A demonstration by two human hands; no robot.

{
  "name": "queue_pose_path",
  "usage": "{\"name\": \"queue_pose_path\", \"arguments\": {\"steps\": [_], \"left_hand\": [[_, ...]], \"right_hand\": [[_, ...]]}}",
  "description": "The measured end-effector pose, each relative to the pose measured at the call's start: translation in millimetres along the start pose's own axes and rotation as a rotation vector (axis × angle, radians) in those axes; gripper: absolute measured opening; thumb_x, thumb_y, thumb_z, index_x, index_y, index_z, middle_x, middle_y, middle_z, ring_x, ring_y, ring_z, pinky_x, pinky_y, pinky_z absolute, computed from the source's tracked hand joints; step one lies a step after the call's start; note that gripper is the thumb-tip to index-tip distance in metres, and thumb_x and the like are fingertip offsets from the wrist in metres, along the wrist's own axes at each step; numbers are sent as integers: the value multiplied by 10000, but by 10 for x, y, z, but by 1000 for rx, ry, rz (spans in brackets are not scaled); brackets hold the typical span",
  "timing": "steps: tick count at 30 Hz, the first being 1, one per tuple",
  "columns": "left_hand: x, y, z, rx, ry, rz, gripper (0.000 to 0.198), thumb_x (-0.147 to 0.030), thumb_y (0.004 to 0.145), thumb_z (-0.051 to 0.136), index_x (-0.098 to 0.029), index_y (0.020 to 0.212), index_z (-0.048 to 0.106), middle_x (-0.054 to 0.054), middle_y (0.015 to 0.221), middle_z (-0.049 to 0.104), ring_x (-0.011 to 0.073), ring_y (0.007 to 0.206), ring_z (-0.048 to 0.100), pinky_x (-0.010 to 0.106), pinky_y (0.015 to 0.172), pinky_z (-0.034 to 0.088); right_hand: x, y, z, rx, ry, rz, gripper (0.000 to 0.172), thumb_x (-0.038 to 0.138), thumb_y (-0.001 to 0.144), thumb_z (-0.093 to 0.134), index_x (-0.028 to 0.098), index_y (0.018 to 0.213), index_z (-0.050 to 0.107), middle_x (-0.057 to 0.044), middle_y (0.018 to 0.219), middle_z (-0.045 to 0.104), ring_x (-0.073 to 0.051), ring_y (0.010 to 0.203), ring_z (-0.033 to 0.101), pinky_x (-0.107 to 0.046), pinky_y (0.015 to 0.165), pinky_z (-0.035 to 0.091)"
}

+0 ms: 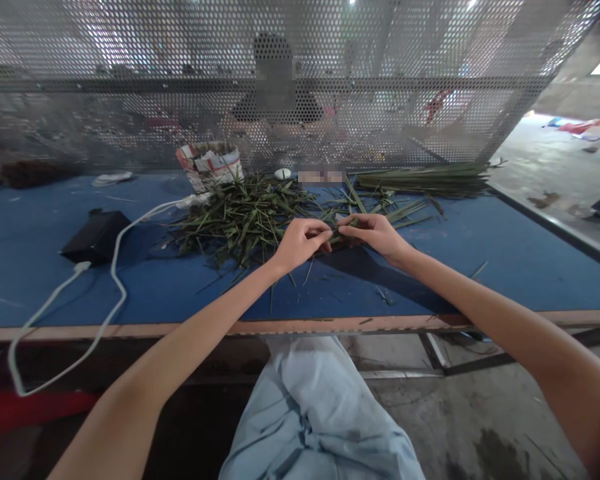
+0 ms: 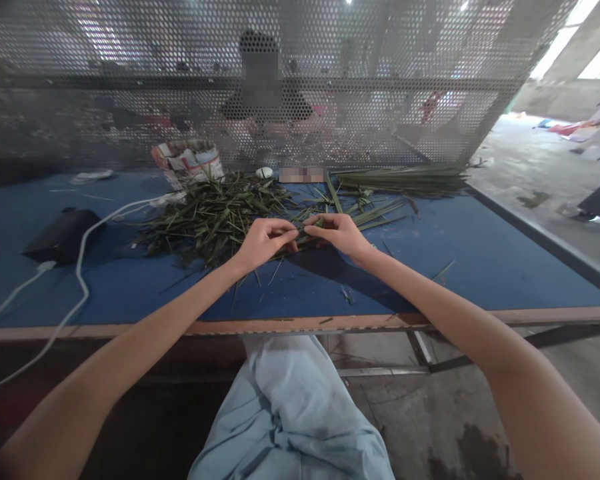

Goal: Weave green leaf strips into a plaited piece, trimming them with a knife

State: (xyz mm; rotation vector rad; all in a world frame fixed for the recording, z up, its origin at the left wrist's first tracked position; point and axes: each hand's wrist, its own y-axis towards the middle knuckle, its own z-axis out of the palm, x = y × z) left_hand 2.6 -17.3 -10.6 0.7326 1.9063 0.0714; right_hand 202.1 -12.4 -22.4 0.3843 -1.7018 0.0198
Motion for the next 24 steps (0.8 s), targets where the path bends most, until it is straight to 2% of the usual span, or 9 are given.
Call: {"name": "queue_pose_path", "arguments": {"steps": [10,17,24], "left_hand": [[-3,22,-11,45,-33,-29,217,-310,849,590,-164,725,691,45,642,705,167,621,672,300,671,549],[53,50,10,38,-256,-244,365,-438,873,550,-174,662,689,39,640,711,161,623,686,312,692,562],[23,26,-16,18,-17,-155,378,-502,815,618,-179,658,733,55,618,699,150,573,629,268,553,503]], "right_hand": [[7,7,8,-24,2,6,373,443,650,799,144,864,739,-42,736,691,-124,648,599,-261,598,481],[24,-5,10,8,-128,-101,335,441,715,748,140,862,747,-46,724,691,-124,612,580,-271,591,477],[67,-42,33,15,-237,-164,297,432,754,708,161,867,751,-59,756,711,-160,664,631,-279,599,483]]}}
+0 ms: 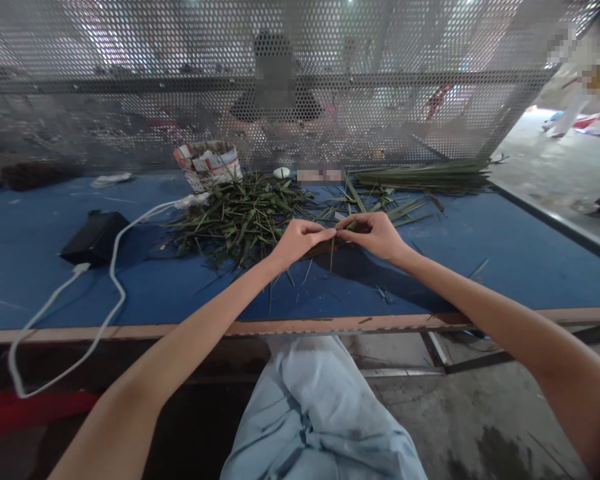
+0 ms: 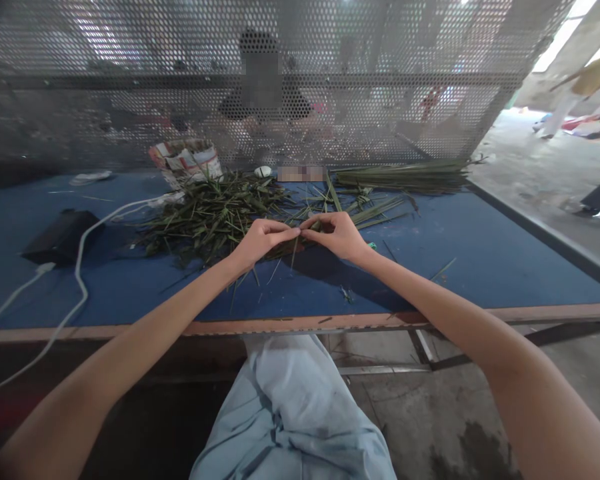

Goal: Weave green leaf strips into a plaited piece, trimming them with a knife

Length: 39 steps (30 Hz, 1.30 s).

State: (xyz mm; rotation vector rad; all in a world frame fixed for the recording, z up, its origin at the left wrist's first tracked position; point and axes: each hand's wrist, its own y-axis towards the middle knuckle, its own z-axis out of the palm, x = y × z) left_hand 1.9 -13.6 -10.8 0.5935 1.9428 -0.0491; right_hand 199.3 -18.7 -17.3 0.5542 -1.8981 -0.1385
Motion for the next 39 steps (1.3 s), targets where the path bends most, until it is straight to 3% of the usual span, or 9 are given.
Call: {"name": "queue_pose_path", "arguments": {"steps": [10,16,39], "left_hand": [[65,4,50,12,-66,76,157,-295,794,658,-161,764,735,70,765,750,203,742,716,323,697,583],[9,-29,47,-34,58,159,179,-292,833,615,-165,787,734,69,779,748,191,717,709,306,681,583],[40,-20,34,4,87,185,209,-264,837,606,-162,699,726,63,704,732,168,641,688,268,609,550]], "right_hand": [[-17,-12,27,-65,-43,10,283,424,757,709,165,865,745,-61,767,716,-166,652,632,-292,597,484],[-33,4,17,-46,45,27,317,459,738,729,178,885,740,-54,781,722,-174,687,654,-299,637,521],[-84,24,24,-33,-1,37,354,484,739,722,156,868,748,-54,732,701,-146,610,604,-279,569,465]]}}
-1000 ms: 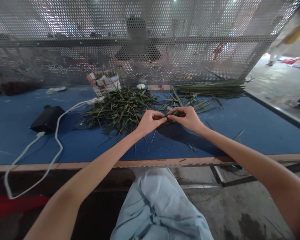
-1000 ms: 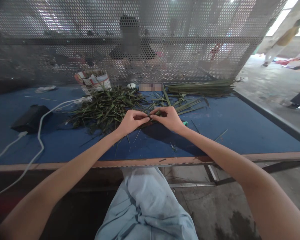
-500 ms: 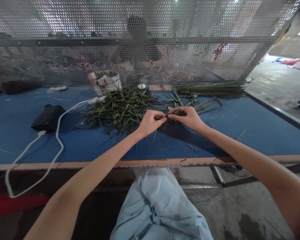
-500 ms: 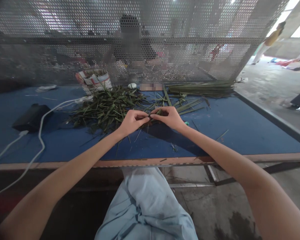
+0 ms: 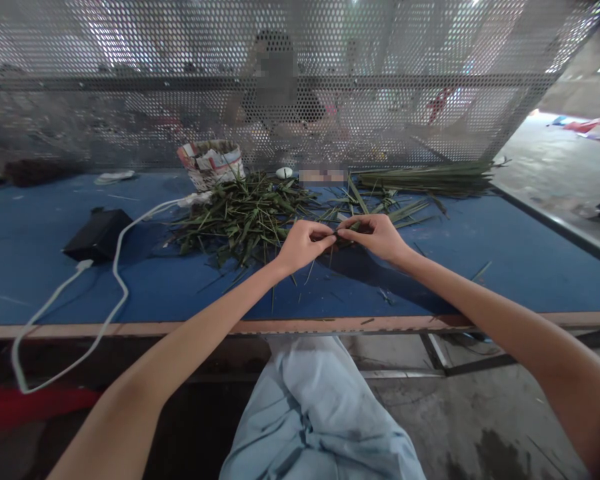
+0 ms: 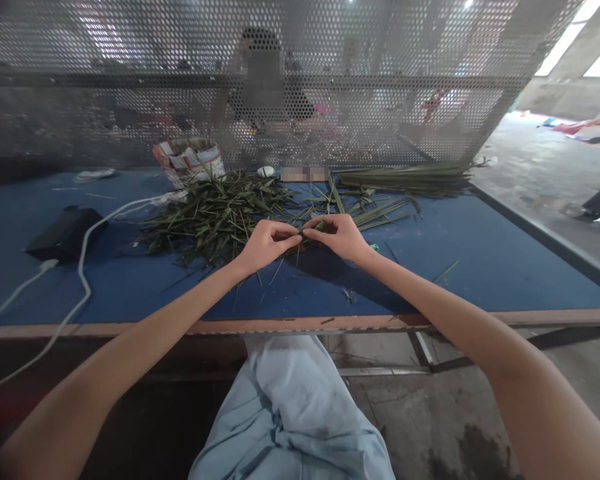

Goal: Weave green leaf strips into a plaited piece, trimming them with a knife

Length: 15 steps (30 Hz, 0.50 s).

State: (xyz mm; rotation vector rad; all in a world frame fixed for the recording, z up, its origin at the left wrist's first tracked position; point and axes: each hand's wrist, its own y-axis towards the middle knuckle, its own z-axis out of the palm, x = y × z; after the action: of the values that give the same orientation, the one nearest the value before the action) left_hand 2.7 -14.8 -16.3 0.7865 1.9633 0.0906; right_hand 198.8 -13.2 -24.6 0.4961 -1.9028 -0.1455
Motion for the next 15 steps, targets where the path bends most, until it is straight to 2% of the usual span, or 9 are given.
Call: {"name": "queue_pose_path", "arguments": {"steps": [6,11,15], "left_hand": [[-35,-5,13,-13,-16,9,201,-277,850,603,-158,746,726,60,726,734,171,662,694,274,630,560],[-29,-23,25,-56,53,11,177,-292,842,627,-156,776,720,73,763,738,188,704,699,296,670,561],[-14,-20,12,-20,105,26,228,-286,872,582,-163,731,712,72,746,734,187,690,689,301,675,549]], "right_hand": [[0,6,1,-16,25,-56,328,442,743,721,136,860,742,-51,773,707,-140,639,603,-264,590,460],[11,16,-7,-92,44,-41,300,414,738,724,136,850,739,-35,737,687,-110,576,546,-252,548,437],[22,16,-8,-95,82,-26,296,418,731,732,144,841,737,-28,719,677,-102,566,531,-250,546,457]]}}
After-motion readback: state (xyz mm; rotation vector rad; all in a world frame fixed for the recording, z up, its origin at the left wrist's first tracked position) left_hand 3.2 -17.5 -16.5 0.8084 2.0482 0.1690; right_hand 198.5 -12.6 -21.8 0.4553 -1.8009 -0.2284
